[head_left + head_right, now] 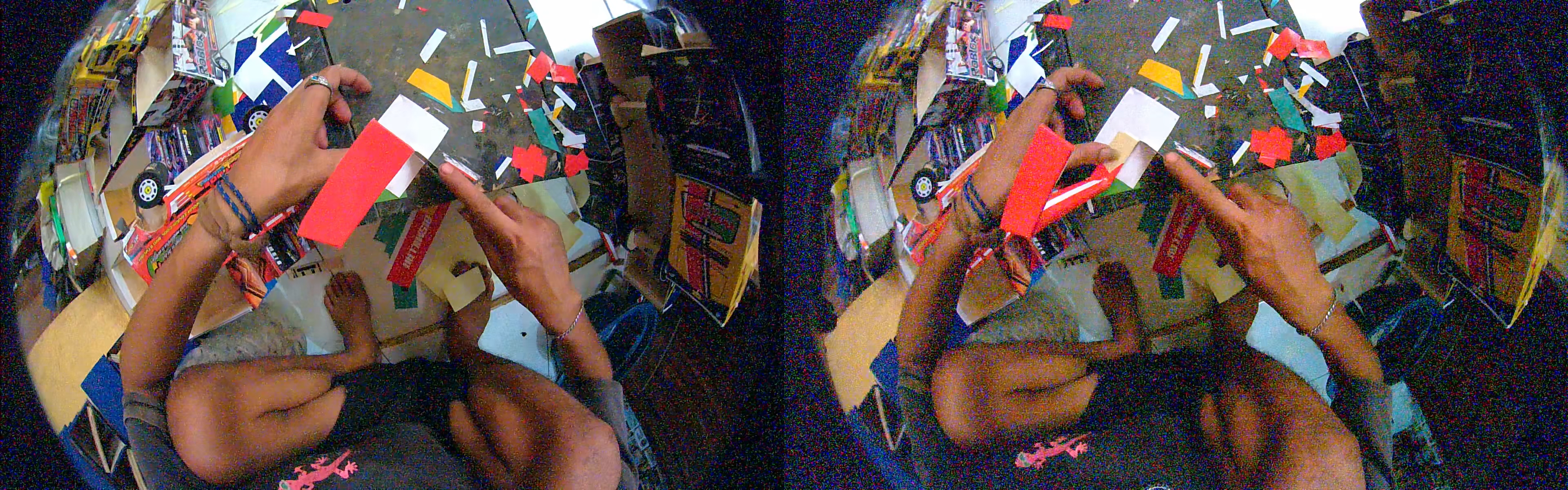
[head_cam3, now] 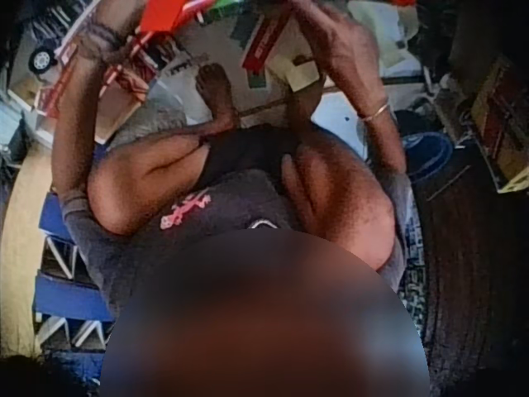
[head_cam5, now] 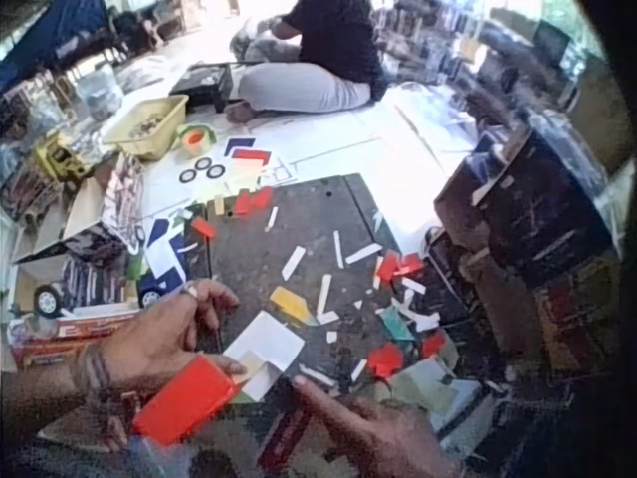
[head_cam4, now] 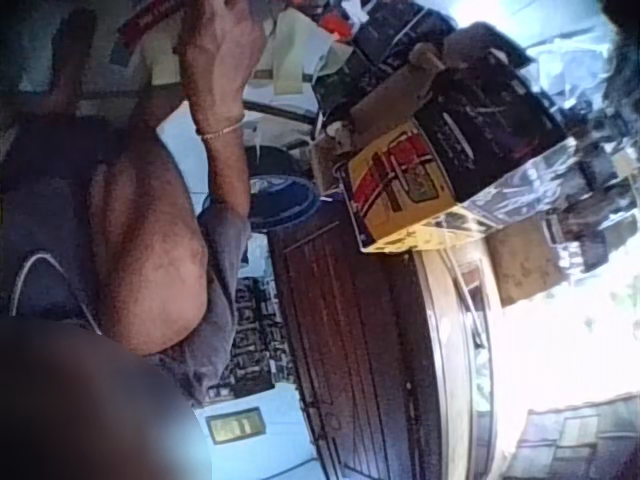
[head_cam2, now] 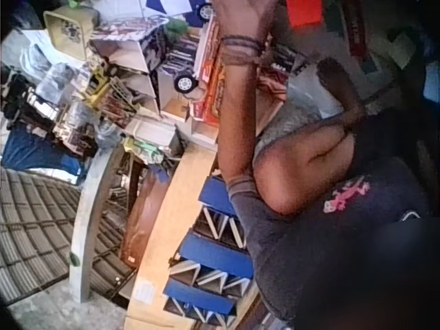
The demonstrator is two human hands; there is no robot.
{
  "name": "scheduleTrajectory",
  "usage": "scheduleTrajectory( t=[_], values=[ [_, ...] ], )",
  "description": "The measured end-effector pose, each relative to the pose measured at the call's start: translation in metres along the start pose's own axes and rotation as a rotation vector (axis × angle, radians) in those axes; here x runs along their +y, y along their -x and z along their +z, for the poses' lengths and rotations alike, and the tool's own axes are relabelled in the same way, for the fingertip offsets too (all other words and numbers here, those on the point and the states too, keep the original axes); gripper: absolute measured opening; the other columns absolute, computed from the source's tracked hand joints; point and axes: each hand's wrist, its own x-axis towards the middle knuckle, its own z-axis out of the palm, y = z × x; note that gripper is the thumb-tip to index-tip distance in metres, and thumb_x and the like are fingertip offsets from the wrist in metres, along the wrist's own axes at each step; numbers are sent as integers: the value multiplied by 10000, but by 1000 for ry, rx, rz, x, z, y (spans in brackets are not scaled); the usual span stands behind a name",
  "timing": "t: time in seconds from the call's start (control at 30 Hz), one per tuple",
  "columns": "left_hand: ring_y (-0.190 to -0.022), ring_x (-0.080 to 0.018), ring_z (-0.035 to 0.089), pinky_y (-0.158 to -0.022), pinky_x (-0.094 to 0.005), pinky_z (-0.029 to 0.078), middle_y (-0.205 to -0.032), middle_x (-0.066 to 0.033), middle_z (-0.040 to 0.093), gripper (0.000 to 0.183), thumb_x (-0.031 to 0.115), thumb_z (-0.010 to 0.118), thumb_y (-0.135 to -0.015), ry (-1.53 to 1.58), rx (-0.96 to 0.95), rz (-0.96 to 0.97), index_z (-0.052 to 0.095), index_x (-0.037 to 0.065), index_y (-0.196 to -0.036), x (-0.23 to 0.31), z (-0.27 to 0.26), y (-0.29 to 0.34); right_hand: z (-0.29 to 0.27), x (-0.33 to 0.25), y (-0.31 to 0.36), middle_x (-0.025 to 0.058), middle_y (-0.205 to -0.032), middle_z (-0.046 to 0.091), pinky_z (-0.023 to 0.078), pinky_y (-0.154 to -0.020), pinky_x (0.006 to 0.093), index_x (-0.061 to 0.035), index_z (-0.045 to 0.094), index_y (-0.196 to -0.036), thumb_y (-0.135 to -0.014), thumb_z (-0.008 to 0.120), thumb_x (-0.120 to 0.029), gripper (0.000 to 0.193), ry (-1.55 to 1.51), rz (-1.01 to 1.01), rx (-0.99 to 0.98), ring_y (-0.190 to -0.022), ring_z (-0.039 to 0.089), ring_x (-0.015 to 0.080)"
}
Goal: The person assembles a small red paper frame by folding and taping pieces together. They then cut a red printed label and a white paper strip with scissors, folding and arranging the pieces on a cluttered work surface.
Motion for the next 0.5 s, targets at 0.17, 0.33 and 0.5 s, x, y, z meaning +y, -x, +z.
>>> scheduleTrajectory(
  t=[0.17, 0.33, 0.5],
  values=[
    [-686, -148, 492, -619, -291, 454, -936, -40, 524, 659, 376, 827, -727, 8, 20, 20, 545, 119, -1264, -2, 1, 0, -2, 0, -1, 99, -769, 602, 501, -573, 434, -330, 458, -1475, -919, 638, -133, 617, -55, -2, 5, -638, 627, 312],
    [-685, -155, 505, -617, -297, 458, -929, -42, 530, 656, 381, 829, -729, -16, 32, 28, 545, 123, -1262, -2, 2, -1, -3, 1, -2, 104, -766, 610, 498, -571, 432, -324, 470, -1469, -920, 637, -128, 606, -86, 5, -11, -640, 630, 306],
    [-666, -157, 511, -609, -300, 460, -927, -43, 533, 657, 387, 827, -733, -25, 40, 44, 545, 124, -1265, -3, 3, 0, -4, 2, -3, 107, -767, 610, 501, -576, 432, -322, 475, -1465, -926, 630, -127, 594, -91, -4, -6, -644, 632, 304]
  ],
)
